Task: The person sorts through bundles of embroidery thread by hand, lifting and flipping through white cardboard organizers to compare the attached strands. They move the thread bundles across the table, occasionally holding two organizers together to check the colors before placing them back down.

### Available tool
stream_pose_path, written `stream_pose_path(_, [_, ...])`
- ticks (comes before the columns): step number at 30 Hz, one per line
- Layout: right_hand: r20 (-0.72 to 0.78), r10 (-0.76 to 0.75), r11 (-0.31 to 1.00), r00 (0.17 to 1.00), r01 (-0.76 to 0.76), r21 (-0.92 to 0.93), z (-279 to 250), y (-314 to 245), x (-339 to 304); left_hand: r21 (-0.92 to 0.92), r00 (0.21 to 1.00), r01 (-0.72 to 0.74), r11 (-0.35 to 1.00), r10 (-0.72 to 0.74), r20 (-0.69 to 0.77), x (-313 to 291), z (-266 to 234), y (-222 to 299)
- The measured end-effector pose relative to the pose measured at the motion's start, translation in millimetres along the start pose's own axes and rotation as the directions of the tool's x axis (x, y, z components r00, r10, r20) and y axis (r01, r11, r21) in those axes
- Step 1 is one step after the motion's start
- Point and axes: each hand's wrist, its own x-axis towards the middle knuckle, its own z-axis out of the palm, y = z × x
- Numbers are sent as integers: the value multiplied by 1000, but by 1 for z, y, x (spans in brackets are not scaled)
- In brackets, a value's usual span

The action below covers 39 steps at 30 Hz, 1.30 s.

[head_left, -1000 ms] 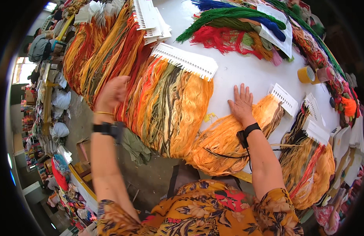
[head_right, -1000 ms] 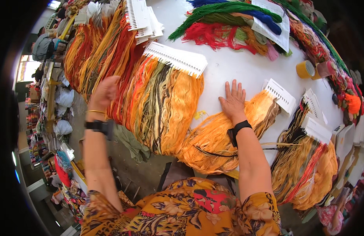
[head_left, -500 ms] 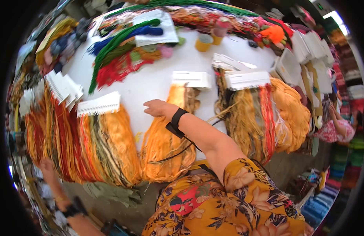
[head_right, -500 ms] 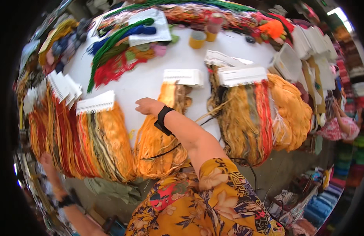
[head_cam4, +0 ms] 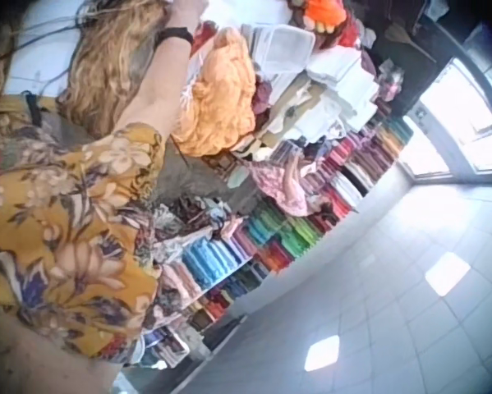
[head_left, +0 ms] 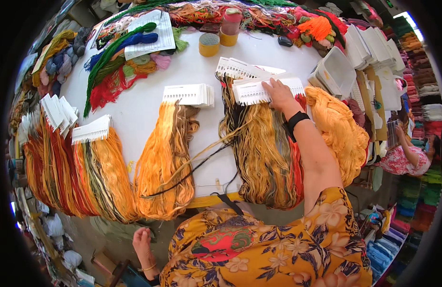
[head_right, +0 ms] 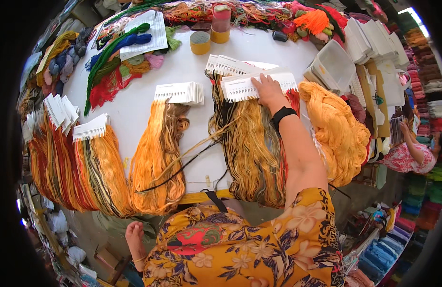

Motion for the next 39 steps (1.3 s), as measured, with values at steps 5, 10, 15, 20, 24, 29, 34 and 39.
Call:
stream_pose_path(5, [-108, 13, 998, 994, -6, 61, 17, 9, -5, 61, 992, -94, 994, 88, 94, -7, 61, 46])
stream_pose_path(10, [34, -18, 999, 999, 16, 52, 4, 14, -2, 146, 891, -334, 931, 262, 370, -16, 143, 96])
stream_pose_path(15, [20, -69, 969, 997, 62, 238, 16, 41, 13, 155, 761, -423, 893, 258, 595, -12, 217, 116])
stream_pose_path(20, [-63, -57, 985, 996, 66, 160, 18, 25, 9, 181, 661, -459, 870, 198, 723, -23, 260, 113])
stream_pose_path(24, [-119, -35, 977, 992, 59, 204, 19, 28, -5, 269, 626, -510, 817, 137, 768, -30, 267, 107])
stream_pose_path(29, [-542, -62, 968, 838, 183, 172, 26, 22, -43, 157, 656, -449, 879, 205, 727, -24, 256, 104])
stream_pose_path(34, [-642, -24, 959, 766, 198, 201, 37, 15, -78, 181, 678, -456, 871, 209, 705, -28, 250, 103])
stream_pose_path(39, [-683, 0, 956, 730, 201, 215, 46, 11, -99, 200, 669, -500, 843, 229, 707, -27, 250, 96])
